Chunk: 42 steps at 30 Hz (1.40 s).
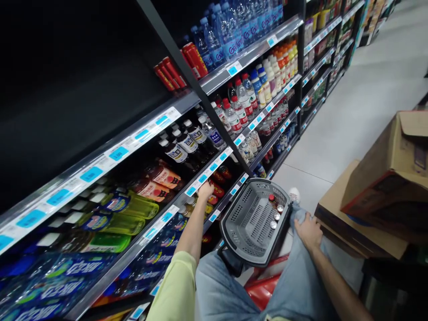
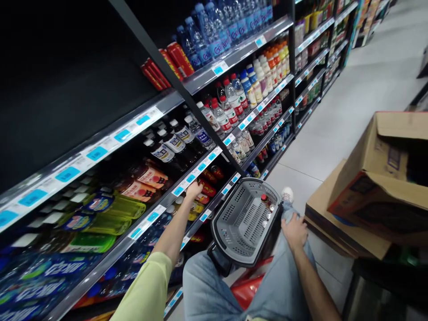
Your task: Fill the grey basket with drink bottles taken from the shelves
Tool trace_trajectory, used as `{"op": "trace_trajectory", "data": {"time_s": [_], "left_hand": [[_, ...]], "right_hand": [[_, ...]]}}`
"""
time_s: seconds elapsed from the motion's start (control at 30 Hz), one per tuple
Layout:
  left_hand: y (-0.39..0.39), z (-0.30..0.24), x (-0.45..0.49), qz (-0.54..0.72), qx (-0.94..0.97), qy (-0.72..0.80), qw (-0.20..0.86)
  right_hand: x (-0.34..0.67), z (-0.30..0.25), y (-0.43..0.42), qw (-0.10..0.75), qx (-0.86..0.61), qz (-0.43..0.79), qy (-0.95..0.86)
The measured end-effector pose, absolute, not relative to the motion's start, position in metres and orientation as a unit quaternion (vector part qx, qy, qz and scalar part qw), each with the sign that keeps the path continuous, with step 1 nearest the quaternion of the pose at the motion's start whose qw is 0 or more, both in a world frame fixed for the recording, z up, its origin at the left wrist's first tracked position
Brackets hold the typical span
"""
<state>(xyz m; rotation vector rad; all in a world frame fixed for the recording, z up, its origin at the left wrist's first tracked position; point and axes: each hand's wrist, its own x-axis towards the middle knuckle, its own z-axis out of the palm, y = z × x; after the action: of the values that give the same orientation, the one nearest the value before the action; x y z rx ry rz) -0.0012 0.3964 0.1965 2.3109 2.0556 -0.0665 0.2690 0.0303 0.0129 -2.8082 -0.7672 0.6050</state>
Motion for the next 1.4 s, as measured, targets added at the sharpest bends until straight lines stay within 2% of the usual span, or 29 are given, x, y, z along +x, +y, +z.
{"op": "trace_trajectory", "data": {"time_s": [0.17,0.43,0.63,0.8,0.9,1.07,1.3,1.4], "left_hand": [[0.382,0.202,-0.007,-0.052,0.785,0.617,0.010],[0.309,0.180,-0.002,-0.096,0.845,0.526,-0.028],[0.289,0.178,-0.006,-0.071,0.844,0.532,-0.028],[0.285,0.197,-0.013,0.029,0.834,0.550,-0.025],[0.263,0.208,-0.003,0.022,0.832,0.555,-0.012],[0.197,0.216,0.034,-0.019,0.885,0.461,0.065],[0.121,0.234,0.082,0.020,0.938,0.206,0.277],[0.103,0.237,0.107,0.016,0.934,0.119,0.336]], "right_hand": [[0.268,0.017,0.033,0.086,-0.941,0.205,-0.253],[0.267,0.008,0.029,0.095,-0.939,0.208,-0.255],[0.268,0.013,0.030,0.091,-0.941,0.210,-0.249],[0.268,0.024,0.035,0.093,-0.941,0.213,-0.245],[0.269,0.026,0.036,0.090,-0.942,0.220,-0.238],[0.276,0.023,0.033,0.100,-0.938,0.242,-0.226],[0.289,0.025,0.023,0.117,-0.929,0.264,-0.231],[0.292,0.027,0.025,0.112,-0.933,0.254,-0.227]]}}
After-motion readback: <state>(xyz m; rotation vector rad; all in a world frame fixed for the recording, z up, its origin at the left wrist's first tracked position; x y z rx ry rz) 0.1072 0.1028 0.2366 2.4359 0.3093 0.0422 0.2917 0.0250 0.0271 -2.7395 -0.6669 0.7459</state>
